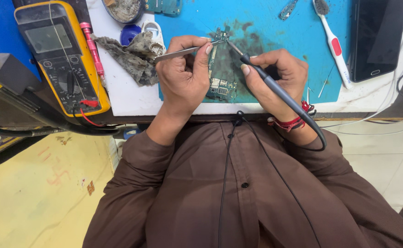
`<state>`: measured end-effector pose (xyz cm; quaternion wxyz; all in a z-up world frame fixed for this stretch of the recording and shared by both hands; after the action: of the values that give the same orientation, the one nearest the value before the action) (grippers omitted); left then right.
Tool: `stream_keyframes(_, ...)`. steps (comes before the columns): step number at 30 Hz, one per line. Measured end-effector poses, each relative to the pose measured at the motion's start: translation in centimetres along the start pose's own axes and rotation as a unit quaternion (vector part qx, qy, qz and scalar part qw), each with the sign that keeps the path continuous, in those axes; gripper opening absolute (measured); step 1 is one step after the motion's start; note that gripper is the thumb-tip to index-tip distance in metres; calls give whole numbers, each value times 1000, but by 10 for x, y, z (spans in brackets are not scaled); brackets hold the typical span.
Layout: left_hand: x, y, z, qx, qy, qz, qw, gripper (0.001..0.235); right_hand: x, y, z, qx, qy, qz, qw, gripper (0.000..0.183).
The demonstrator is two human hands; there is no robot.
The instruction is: The person uses a soldering iron and tweezers to solder components on a small circuit board. They repeatedly apply heat and solder to specific points while holding the board steady, occasionally repositioning the board to access different areas.
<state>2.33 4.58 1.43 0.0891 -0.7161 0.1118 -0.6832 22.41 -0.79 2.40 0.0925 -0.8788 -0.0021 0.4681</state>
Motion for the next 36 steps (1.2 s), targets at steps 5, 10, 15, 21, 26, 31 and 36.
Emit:
stream_keyframes(5, -1, 0, 0, 1, -1, -3, 1000, 7, 0, 0, 0, 2, 1, -8, 1000, 15)
stream_keyframes(10, -1, 0, 0, -1, 3, -2, 1000, 7, 2, 0, 1, -1, -12, 6, 1000, 15)
stream_keyframes(15, -1, 0, 0, -2, 4, 0, 1000, 7, 1, -1, 1, 0, -13, -1, 1000, 16)
stream_keyframes(21, -1, 1, 0, 0, 11, -1, 1000, 7, 5, 2, 1, -3, -9, -4, 1000, 15)
stream_keyframes(26, -2, 1, -1, -5, 12, -6, 1000, 6, 20, 5, -3, 8, -218, 73, 973, 15)
stream_keyframes(31, 0, -1, -2, -3, -3, 6, 1000, 5, 43, -1, -23, 55, -431, 228, 871, 19)
stream_keyframes(36, 1, -1, -1, -5, -7, 16, 1000, 6, 66, -8, -47, 59, -507, 229, 829, 18)
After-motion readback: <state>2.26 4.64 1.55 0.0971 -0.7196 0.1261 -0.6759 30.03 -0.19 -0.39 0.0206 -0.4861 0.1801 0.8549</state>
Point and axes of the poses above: each hand's wrist, its own y-axis away from the middle knuckle, its own z-axis out of the palm, x = y × z, the point moved 4 cm from there along -y, towards the middle knuckle, and after that the axes turned 9 degrees about y, right-handed, at the moved point
